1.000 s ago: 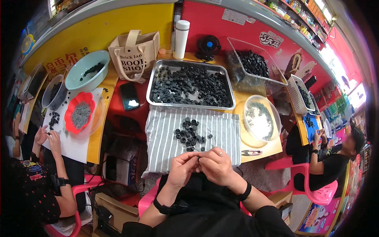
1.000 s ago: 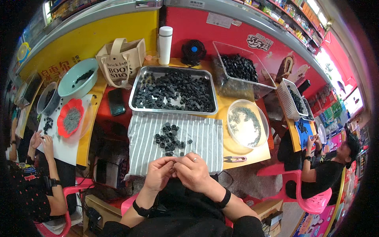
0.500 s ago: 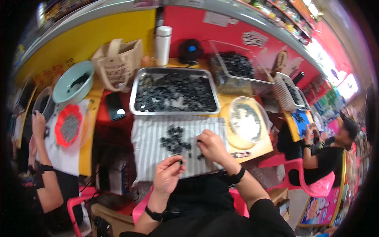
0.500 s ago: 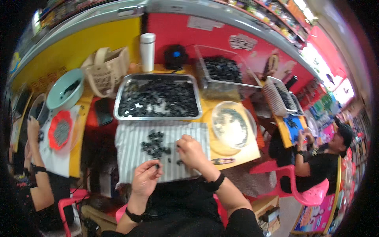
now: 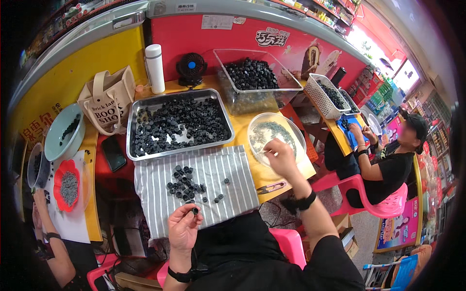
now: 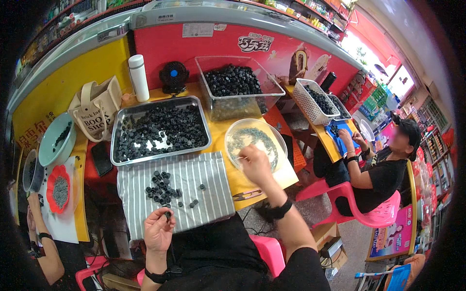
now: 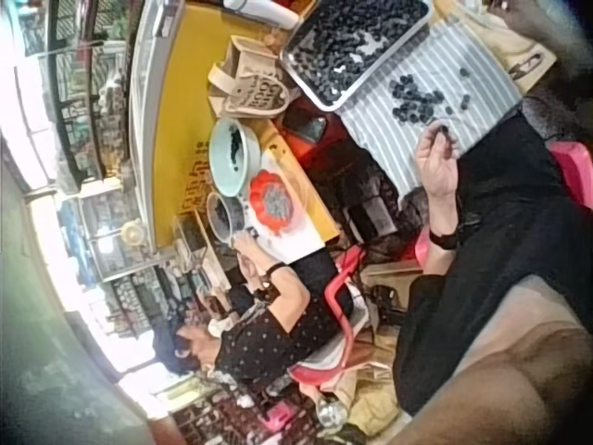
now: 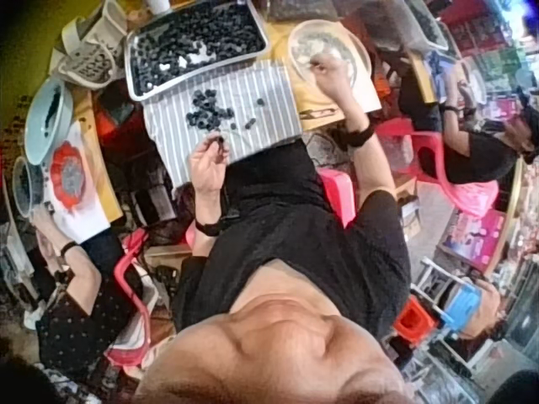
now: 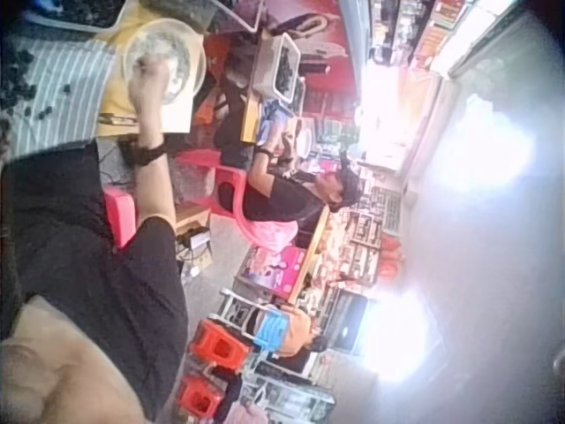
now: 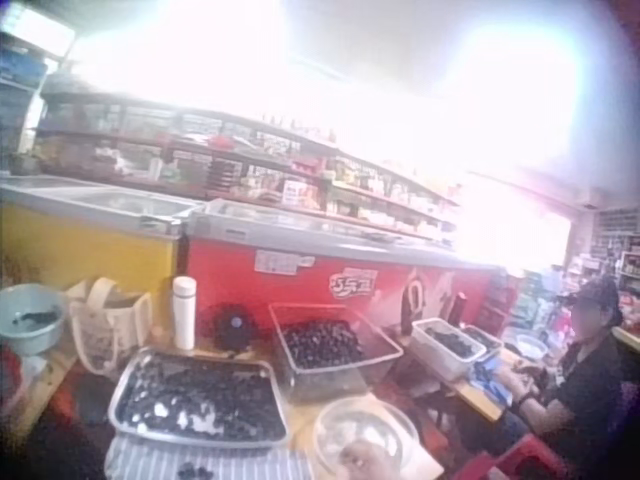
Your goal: The person picks up black plastic components from a metal tray, joins two pieces together, and places the assembled units onto a striped cloth. They also pick up small white pieces from the tray and place them into a clear plastic bowl.
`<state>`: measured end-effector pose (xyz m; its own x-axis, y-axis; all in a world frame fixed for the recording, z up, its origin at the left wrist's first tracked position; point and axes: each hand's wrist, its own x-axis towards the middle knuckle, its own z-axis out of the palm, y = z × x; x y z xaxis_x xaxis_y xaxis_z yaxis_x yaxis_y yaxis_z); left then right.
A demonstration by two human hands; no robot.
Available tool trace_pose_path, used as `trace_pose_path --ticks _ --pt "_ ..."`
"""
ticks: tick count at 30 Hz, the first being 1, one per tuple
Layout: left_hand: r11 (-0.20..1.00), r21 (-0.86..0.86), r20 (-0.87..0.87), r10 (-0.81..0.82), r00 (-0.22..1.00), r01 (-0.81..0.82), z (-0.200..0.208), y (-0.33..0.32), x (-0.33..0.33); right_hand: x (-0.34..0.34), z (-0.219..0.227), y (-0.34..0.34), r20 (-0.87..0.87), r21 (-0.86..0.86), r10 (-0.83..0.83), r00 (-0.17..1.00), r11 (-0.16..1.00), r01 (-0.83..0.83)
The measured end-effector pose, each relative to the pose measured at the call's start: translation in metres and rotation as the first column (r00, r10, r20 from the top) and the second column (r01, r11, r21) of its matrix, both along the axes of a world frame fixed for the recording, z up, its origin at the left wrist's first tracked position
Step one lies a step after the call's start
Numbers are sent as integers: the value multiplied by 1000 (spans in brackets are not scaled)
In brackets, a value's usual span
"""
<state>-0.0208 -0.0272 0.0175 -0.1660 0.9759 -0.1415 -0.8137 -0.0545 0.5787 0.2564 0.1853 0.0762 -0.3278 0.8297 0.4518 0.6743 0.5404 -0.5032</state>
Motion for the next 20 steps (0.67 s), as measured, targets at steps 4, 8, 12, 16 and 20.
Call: trace_pose_path --ticks 4,8,12,16,20 --pt "1000 2 -8 -24 1000 24 -1 1 0 29 -3 33 173 -296 -60 983 949 110" --pt "1000 6 8 -16 1000 16 -1 0 0 20 -14 41 226 -378 -4 974 921 91" --pt "1000 -4 14 -20 1000 20 -1 0 -1 20 -11 42 110 -420 69 992 907 -16" --pt "1000 5 21 -30 999 30 -1 0 0 33 -23 44 -216 -489 -19 976 867 -92" --pt "1000 -2 25 -24 999 25 -3 -1 -1 33 -26 45 -256 -532 -60 965 842 -89"
